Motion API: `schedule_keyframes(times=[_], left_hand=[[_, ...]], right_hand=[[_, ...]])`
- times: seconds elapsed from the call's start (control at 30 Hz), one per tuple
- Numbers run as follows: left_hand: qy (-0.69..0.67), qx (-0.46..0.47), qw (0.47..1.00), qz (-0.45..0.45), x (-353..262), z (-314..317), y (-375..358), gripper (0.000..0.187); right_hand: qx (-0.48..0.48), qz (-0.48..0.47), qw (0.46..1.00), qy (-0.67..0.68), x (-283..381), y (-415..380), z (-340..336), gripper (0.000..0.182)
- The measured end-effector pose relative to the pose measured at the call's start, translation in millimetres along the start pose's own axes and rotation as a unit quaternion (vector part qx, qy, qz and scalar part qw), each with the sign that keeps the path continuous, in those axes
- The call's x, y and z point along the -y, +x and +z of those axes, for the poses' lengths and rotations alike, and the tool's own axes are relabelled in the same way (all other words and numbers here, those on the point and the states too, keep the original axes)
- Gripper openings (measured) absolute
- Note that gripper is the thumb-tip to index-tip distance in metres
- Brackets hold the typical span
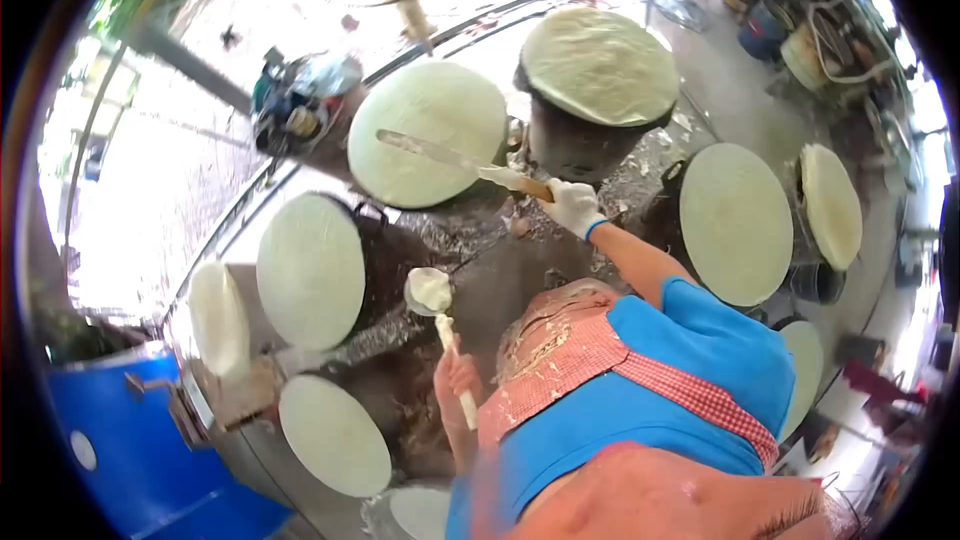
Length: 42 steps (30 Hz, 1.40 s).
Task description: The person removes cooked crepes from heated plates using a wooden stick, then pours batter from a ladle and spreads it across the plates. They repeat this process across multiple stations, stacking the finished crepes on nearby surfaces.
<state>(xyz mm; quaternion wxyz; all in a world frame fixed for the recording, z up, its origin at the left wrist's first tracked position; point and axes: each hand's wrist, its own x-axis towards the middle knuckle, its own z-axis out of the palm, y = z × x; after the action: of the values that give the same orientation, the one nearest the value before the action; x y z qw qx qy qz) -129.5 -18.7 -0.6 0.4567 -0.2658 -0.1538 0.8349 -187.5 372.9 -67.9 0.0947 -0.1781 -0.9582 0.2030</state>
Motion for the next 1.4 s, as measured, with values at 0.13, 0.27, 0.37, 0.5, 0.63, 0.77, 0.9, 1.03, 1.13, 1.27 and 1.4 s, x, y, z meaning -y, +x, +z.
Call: schedule_keyframes(times=[0.13,0.27,0.37,0.5,0.63,0.77,0.9,1.03,1.13,1.27,1.4], left_hand=[[-0.020,-0.040,0.997,-0.069,25.4,4.5,61.6,0.036],[-0.005,-0.102,0.989,-0.111,38.5,33.2,108.5,0.035],[0.025,-0.140,0.981,-0.133,31.2,42.8,136.5,0.038],[0.066,-0.218,0.960,-0.165,22.7,68.6,167.6,0.036],[0.076,-0.251,0.939,-0.223,1.1,79.6,195.7,0.035],[0.124,-0.291,0.916,-0.249,-14.3,93.1,216.9,0.029],[0.176,-0.358,0.874,-0.277,-37.9,93.9,237.4,0.025],[0.239,-0.349,0.846,-0.324,-44.0,102.5,258.7,0.020],[0.271,-0.326,0.827,-0.369,-49.8,99.9,273.3,0.017],[0.277,-0.349,0.824,-0.350,-20.1,114.9,280.9,0.024],[0.266,-0.351,0.825,-0.353,10.5,108.3,290.2,0.020]], right_hand=[[-0.112,-0.025,0.989,-0.097,-75.3,16.7,-29.1,0.026],[-0.129,-0.020,0.983,-0.128,-96.2,59.7,-60.1,0.033],[-0.090,0.000,0.986,-0.142,-104.1,99.3,-67.1,0.035],[0.004,-0.032,0.985,-0.170,-125.7,134.4,-73.8,0.027],[0.009,-0.061,0.981,-0.183,-139.8,160.3,-92.5,0.017],[-0.023,-0.055,0.985,-0.163,-137.6,193.3,-143.4,0.016],[-0.022,0.018,0.995,-0.101,-140.7,221.6,-187.6,0.019],[-0.075,0.055,0.994,-0.064,-180.2,249.8,-232.9,0.023],[-0.142,0.100,0.984,0.043,-244.0,271.9,-273.4,0.020],[-0.260,0.178,0.932,0.180,-320.8,252.8,-346.0,0.013],[-0.423,0.265,0.829,0.252,-377.9,168.4,-404.0,0.015]])
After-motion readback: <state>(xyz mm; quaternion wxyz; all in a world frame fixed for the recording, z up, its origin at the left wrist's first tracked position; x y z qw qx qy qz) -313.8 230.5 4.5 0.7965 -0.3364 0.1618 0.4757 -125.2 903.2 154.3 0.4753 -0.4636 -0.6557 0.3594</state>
